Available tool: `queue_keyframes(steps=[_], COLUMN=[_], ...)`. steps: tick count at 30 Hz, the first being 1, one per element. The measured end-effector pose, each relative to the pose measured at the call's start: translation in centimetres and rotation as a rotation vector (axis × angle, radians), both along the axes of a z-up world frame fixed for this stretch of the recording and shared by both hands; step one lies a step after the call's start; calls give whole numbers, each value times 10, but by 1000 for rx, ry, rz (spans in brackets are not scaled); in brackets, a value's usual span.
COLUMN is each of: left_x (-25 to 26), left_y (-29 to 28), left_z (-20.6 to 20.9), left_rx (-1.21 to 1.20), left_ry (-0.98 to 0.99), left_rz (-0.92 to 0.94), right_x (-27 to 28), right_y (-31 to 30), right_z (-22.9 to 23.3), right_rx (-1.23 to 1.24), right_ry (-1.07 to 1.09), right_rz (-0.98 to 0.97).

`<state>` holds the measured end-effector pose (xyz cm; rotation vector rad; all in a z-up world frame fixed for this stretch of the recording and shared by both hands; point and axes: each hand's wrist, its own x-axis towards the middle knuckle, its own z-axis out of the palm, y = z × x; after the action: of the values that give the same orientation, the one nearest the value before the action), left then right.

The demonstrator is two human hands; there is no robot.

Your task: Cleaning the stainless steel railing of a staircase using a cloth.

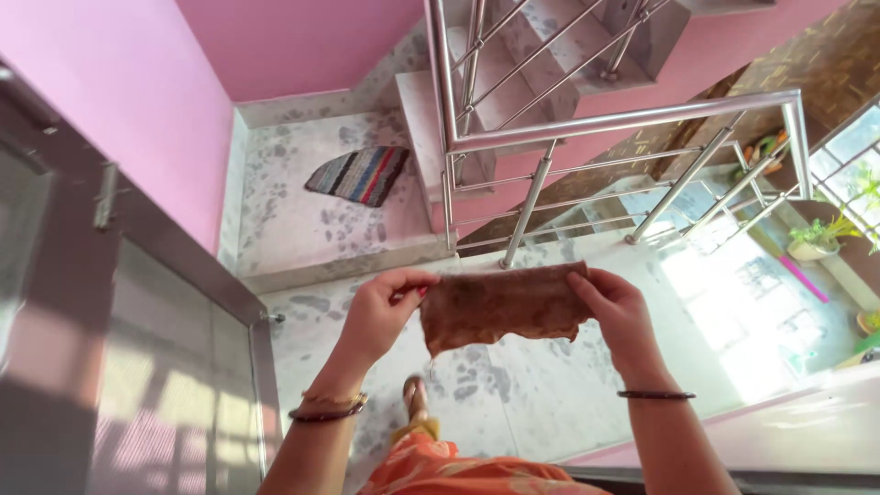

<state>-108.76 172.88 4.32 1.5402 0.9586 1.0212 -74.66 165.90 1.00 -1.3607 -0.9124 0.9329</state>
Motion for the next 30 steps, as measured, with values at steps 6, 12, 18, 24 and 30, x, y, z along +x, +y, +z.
queue_keyframes(steps=[6,12,18,24,30], left_x=[44,88,140,198,254], left_y=[162,319,407,491,559], left_z=[-8,-44,-49,-48,-100], left_rx=[115,382,374,437,675], left_ry=[62,191,242,470,762], left_rz=[-96,-170,-137,-115,-155], right_x=[17,35,44,66,81], right_y=[102,203,278,348,432], right_z=[-18,-45,-67,-114,-153], right_rx=[-56,-77,-197,-278,-618], right_ry=[57,-30,80,399,-98], right_rz=[-98,-137,-122,-46,153])
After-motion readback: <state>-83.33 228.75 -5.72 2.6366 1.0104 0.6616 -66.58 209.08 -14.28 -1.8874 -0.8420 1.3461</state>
